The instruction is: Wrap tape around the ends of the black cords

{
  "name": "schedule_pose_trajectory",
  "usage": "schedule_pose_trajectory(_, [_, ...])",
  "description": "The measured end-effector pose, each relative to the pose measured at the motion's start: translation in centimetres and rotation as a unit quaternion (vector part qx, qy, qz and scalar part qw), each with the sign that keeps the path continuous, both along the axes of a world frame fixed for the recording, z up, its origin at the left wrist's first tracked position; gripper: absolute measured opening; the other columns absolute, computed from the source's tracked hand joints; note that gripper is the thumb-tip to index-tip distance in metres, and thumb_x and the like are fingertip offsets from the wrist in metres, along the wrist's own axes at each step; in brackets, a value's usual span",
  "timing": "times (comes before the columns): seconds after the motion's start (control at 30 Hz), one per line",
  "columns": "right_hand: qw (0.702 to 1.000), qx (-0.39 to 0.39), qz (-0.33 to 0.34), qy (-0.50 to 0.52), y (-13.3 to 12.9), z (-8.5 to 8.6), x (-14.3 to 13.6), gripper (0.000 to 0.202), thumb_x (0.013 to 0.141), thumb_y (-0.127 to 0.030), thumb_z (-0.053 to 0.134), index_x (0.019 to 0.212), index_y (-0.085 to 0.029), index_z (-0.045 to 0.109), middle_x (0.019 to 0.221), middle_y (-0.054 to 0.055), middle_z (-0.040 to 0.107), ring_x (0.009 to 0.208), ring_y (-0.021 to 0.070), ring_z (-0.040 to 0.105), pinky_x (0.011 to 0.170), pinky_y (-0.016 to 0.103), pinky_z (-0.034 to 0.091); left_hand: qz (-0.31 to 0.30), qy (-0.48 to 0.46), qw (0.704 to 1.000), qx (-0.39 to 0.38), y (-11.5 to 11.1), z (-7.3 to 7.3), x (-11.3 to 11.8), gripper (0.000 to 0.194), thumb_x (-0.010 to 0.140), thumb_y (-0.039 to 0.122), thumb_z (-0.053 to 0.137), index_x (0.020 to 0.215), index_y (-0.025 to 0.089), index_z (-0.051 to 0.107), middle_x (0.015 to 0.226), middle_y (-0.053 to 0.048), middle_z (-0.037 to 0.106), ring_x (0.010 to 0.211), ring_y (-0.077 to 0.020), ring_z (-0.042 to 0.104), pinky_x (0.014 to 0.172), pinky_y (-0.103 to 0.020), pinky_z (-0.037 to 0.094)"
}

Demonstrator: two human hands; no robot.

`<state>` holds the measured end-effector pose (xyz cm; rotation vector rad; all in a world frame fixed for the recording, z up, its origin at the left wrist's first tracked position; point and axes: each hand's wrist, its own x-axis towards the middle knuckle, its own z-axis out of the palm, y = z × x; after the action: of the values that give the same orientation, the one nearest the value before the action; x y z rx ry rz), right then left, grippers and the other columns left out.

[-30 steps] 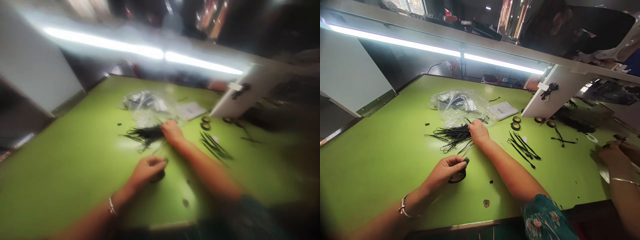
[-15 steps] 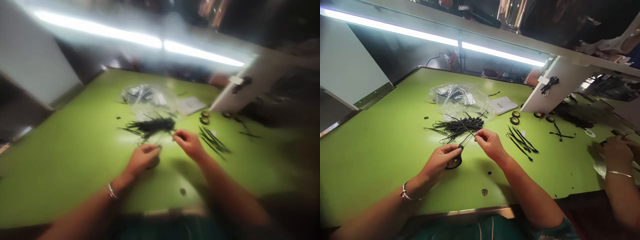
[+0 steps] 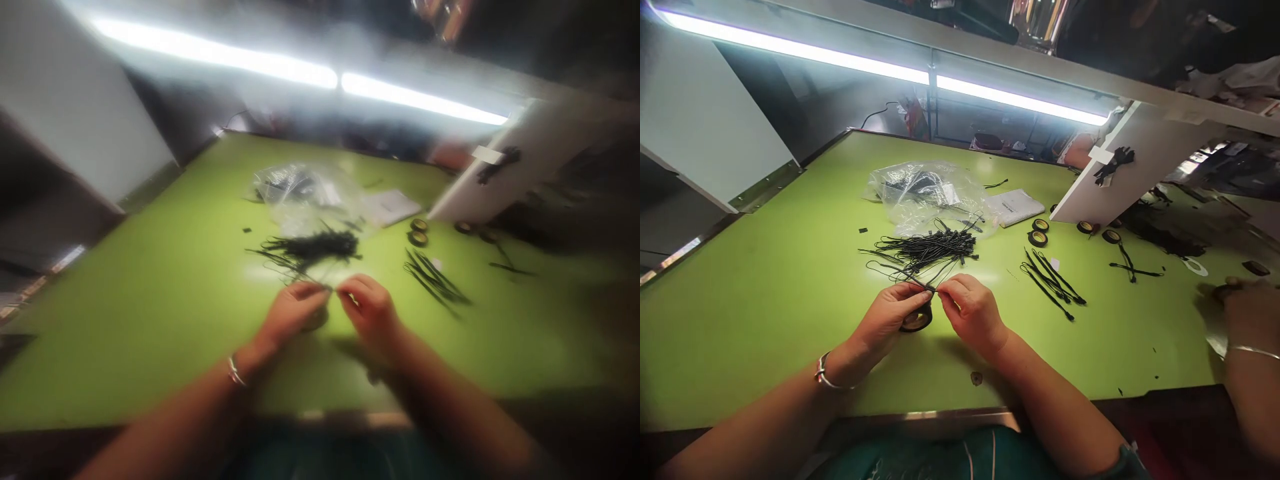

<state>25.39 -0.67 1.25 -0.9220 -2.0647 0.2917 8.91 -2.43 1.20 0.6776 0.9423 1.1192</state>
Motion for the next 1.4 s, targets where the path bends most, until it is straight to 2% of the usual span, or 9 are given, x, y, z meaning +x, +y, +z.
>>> schedule_pose_trajectory(0.27, [0.999,0.008,-0.011,-0.033,0.0,-0.1,0.2,0.015,0.089,-0.015,0.051,0.091,-0.023,0.063,0.084,0.005,0.064,0.081,0.0174,0.059,0.074,0.031,0.050,0.004,0.037,0.999,-0.001,0.1,-0.4,-0.2,0.028,0.062,0.031,0.082,0.075,0.011,0.067,0.052,0.003,0.051,0.043,-0.0054,0.042,0.042,-0.019,0.031])
schedule_pose_trajectory(0.5, [0.999,0.010,-0.015,-0.051,0.1,-0.3,0.4,0.015,0.088,-0.014,0.052,0.089,-0.022,0.065,0.084,0.005,0.065,0.081,0.0175,0.057,0.073,0.030,0.049,-0.012,0.017,1.000,-0.006,0.2,-0.7,-0.4,0.030,0.068,0.037,0.080,0.071,0.011,0.065,0.056,0.001,0.053,0.046,-0.0056,0.045,0.043,-0.019,0.033])
schedule_pose_trajectory(0.7, [0.998,-0.047,0.023,0.024,0.3,0.0,0.4,0.009,0.086,-0.016,0.058,0.090,-0.022,0.065,0.086,0.004,0.064,0.084,0.0161,0.060,0.076,0.030,0.051,0.023,0.041,0.999,0.001,0.3,-1.5,-0.6,0.025,0.068,0.033,0.079,0.066,0.012,0.065,0.056,0.000,0.057,0.047,-0.0073,0.049,0.045,-0.020,0.036])
schedule_pose_trajectory(0.87, [0.997,-0.044,0.049,0.034,0.3,0.1,0.1,0.011,0.085,-0.013,0.058,0.090,-0.021,0.065,0.083,0.004,0.065,0.080,0.0155,0.060,0.074,0.030,0.051,0.037,0.041,0.998,0.006,0.2,-1.1,-0.6,0.025,0.066,0.032,0.079,0.061,0.012,0.064,0.056,-0.002,0.060,0.049,-0.0091,0.051,0.046,-0.020,0.037])
schedule_pose_trajectory(1.0, [0.997,-0.038,0.053,0.043,0.4,-0.3,0.1,0.018,0.084,-0.010,0.058,0.095,-0.021,0.067,0.081,0.003,0.065,0.076,0.0146,0.059,0.070,0.029,0.051,0.025,0.032,0.999,0.007,0.0,-0.5,-0.3,0.027,0.065,0.034,0.081,0.063,0.011,0.065,0.055,-0.001,0.057,0.047,-0.0073,0.048,0.044,-0.019,0.034])
schedule_pose_trajectory(1.1, [0.999,0.009,0.043,0.029,0.5,-0.6,0.4,0.023,0.084,-0.007,0.056,0.098,-0.021,0.068,0.081,0.003,0.065,0.075,0.0146,0.058,0.067,0.028,0.050,0.013,0.029,0.999,-0.005,0.0,-0.4,-0.2,0.029,0.065,0.036,0.080,0.063,0.011,0.065,0.052,0.001,0.053,0.045,-0.0057,0.044,0.043,-0.018,0.032])
schedule_pose_trajectory(1.2, [0.993,0.111,0.014,-0.042,0.5,-0.7,0.6,0.027,0.083,-0.004,0.058,0.101,-0.022,0.069,0.079,0.003,0.065,0.073,0.0153,0.053,0.065,0.029,0.047,0.000,0.026,0.999,-0.019,0.1,-0.8,-0.2,0.033,0.067,0.040,0.079,0.062,0.012,0.062,0.051,0.002,0.050,0.043,-0.0053,0.042,0.043,-0.018,0.031])
schedule_pose_trajectory(1.3, [0.966,0.223,-0.010,-0.133,0.3,-0.7,0.7,0.025,0.083,-0.006,0.061,0.102,-0.021,0.069,0.074,0.002,0.065,0.070,0.0160,0.049,0.063,0.030,0.044,-0.009,0.025,0.999,-0.025,0.4,-1.2,-0.4,0.038,0.069,0.045,0.076,0.060,0.012,0.060,0.051,0.002,0.050,0.043,-0.0059,0.042,0.043,-0.019,0.032])
schedule_pose_trajectory(1.4, [0.943,0.275,-0.009,-0.188,0.0,-0.5,0.7,0.019,0.083,-0.009,0.064,0.100,-0.016,0.068,0.070,0.002,0.064,0.070,0.0166,0.050,0.064,0.032,0.043,-0.050,0.027,0.998,-0.025,0.5,-1.3,-0.5,0.042,0.073,0.048,0.071,0.057,0.012,0.057,0.048,0.003,0.046,0.039,-0.0051,0.037,0.039,-0.019,0.026])
